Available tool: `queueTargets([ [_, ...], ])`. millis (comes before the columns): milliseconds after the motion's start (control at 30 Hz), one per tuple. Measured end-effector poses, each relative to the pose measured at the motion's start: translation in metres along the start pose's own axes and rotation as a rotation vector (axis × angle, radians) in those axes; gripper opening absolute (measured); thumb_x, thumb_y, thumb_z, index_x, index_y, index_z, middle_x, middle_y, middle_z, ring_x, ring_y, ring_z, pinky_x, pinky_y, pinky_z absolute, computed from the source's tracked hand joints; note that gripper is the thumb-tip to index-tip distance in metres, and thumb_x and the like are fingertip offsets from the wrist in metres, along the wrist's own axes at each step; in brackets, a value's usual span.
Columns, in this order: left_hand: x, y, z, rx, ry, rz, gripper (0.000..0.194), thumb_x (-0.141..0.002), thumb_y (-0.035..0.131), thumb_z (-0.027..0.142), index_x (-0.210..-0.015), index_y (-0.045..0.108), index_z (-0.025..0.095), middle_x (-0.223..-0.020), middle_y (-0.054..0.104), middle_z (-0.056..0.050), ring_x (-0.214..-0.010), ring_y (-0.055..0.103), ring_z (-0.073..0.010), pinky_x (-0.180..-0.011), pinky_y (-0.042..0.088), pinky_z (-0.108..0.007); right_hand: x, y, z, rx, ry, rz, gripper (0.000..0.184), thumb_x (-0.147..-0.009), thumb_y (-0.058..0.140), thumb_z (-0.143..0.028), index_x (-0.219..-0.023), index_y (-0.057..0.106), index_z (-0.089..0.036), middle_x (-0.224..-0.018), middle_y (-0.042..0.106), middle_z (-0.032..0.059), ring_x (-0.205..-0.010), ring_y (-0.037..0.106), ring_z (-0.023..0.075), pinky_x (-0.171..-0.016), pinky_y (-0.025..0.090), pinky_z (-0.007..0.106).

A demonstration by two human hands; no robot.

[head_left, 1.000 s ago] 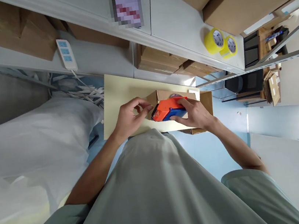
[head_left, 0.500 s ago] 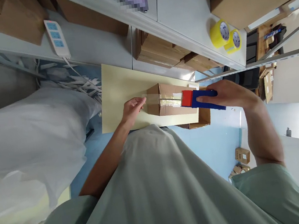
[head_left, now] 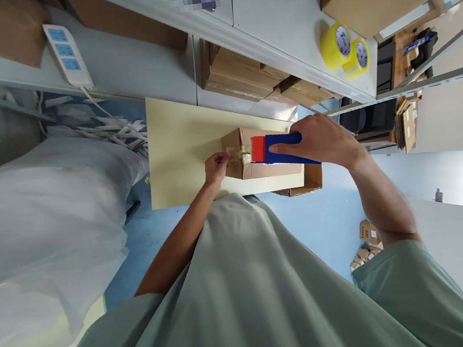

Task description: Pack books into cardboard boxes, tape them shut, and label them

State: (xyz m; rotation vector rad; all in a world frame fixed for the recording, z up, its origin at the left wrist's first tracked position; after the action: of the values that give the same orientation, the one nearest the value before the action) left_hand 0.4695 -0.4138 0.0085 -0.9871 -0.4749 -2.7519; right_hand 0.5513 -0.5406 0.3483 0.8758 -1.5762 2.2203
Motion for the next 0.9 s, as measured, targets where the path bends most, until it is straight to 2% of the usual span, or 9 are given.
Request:
queueTargets([
  [133, -0.003, 0.008, 0.000, -0.068, 0.060, 0.024, 0.024, -0.091, 0.082, 0.036, -0.080, 0.069, 0.019, -0.078, 0.072, -0.003, -0.076, 0.062, -0.0164, -0.074, 0.047, -0.029, -0.004, 0.001, -0.009, 0.011, -0.001, -0.001, 0.076, -0.103, 0.057, -0.088, -0.101, 0.085, -0.018, -0.088, 0.079, 0.0157, -0.090, 0.074, 0.0343, -0.081, 0.048, 0.041],
  [300, -0.002, 0.011, -0.006, -0.168, 0.191, 0.054, 0.014, -0.098, 0.072, 0.033, -0.094, 0.068, 0.021, -0.091, 0.072, -0.004, -0.083, 0.065, -0.0177, -0.080, 0.049, -0.030, -0.006, 0.004, -0.015, 0.009, -0.014, -0.009, 0.074, -0.105, 0.055, -0.086, -0.100, 0.085, -0.018, -0.085, 0.079, 0.0140, -0.089, 0.074, 0.0331, -0.080, 0.047, 0.040],
  [367, -0.001, 0.007, -0.012, -0.218, 0.161, 0.082, 0.017, -0.097, 0.075, 0.034, -0.103, 0.067, 0.021, -0.093, 0.070, -0.003, -0.079, 0.063, -0.0168, -0.077, 0.048, -0.030, -0.006, 0.004, -0.016, 0.007, -0.027, -0.014, 0.073, -0.104, 0.055, -0.086, -0.101, 0.085, -0.019, -0.085, 0.079, 0.0134, -0.089, 0.074, 0.0326, -0.080, 0.047, 0.040],
  [433, 0.002, 0.001, -0.014, -0.255, 0.137, 0.082, 0.027, -0.095, 0.077, 0.032, -0.116, 0.065, 0.021, -0.096, 0.069, -0.002, -0.074, 0.060, -0.0156, -0.074, 0.047, -0.030, -0.007, 0.005, -0.016, 0.008, -0.035, -0.028, 0.073, -0.104, 0.056, -0.086, -0.101, 0.085, -0.020, -0.086, 0.079, 0.0132, -0.089, 0.074, 0.0329, -0.080, 0.047, 0.040],
  [500, 0.009, -0.003, -0.008, -0.273, 0.205, 0.027, 0.043, -0.092, 0.076, 0.028, -0.132, 0.063, 0.020, -0.104, 0.070, -0.004, -0.077, 0.060, -0.0153, -0.075, 0.049, -0.029, -0.008, 0.005, -0.015, 0.013, -0.035, -0.041, 0.072, -0.104, 0.056, -0.086, -0.100, 0.086, -0.020, -0.086, 0.079, 0.0134, -0.089, 0.074, 0.0332, -0.080, 0.047, 0.040],
  [600, 0.025, -0.001, 0.015, -0.340, 0.425, -0.138, 0.071, -0.088, 0.080, 0.025, -0.155, 0.058, 0.024, -0.122, 0.067, -0.007, -0.094, 0.064, -0.0183, -0.085, 0.055, -0.031, -0.009, 0.005, -0.013, 0.015, -0.049, -0.038, 0.074, -0.105, 0.055, -0.086, -0.100, 0.085, -0.019, -0.085, 0.079, 0.0141, -0.089, 0.074, 0.0336, -0.079, 0.047, 0.040],
  [700, 0.035, 0.009, 0.035, -0.475, 0.592, -0.265, 0.087, -0.080, 0.088, 0.022, -0.162, 0.058, 0.026, -0.127, 0.062, -0.009, -0.103, 0.064, -0.0224, -0.097, 0.058, -0.036, -0.009, 0.004, -0.014, 0.008, -0.075, -0.026, 0.077, -0.104, 0.052, -0.088, -0.102, 0.085, -0.019, -0.084, 0.078, 0.0145, -0.090, 0.074, 0.0345, -0.079, 0.048, 0.041],
  [800, 0.029, 0.021, 0.046, -0.579, 0.642, -0.321, 0.075, -0.080, 0.085, 0.012, -0.152, 0.068, 0.024, -0.123, 0.060, -0.009, -0.102, 0.064, -0.0236, -0.099, 0.059, -0.038, -0.008, 0.005, -0.016, 0.011, -0.082, -0.031, 0.079, -0.104, 0.051, -0.091, -0.104, 0.085, -0.019, -0.085, 0.078, 0.0148, -0.091, 0.075, 0.0353, -0.079, 0.048, 0.041],
  [900, 0.018, 0.029, 0.046, -0.645, 0.618, -0.343, 0.058, -0.083, 0.078, 0.008, -0.139, 0.075, 0.022, -0.115, 0.059, -0.008, -0.094, 0.063, -0.0223, -0.093, 0.058, -0.036, -0.005, 0.007, -0.017, 0.019, -0.070, -0.037, 0.080, -0.102, 0.053, -0.092, -0.103, 0.085, -0.019, -0.085, 0.079, 0.0153, -0.092, 0.075, 0.0354, -0.079, 0.048, 0.041],
])
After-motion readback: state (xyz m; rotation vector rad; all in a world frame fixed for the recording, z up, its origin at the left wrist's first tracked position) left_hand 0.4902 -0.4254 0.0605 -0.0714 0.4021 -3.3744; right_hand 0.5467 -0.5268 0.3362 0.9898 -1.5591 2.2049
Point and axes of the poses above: each hand's wrist, its own x-axis away from the middle knuckle, its own y-axis out of the palm, z = x × y, the point moved 5 cm from there along -x, towards the middle knuckle
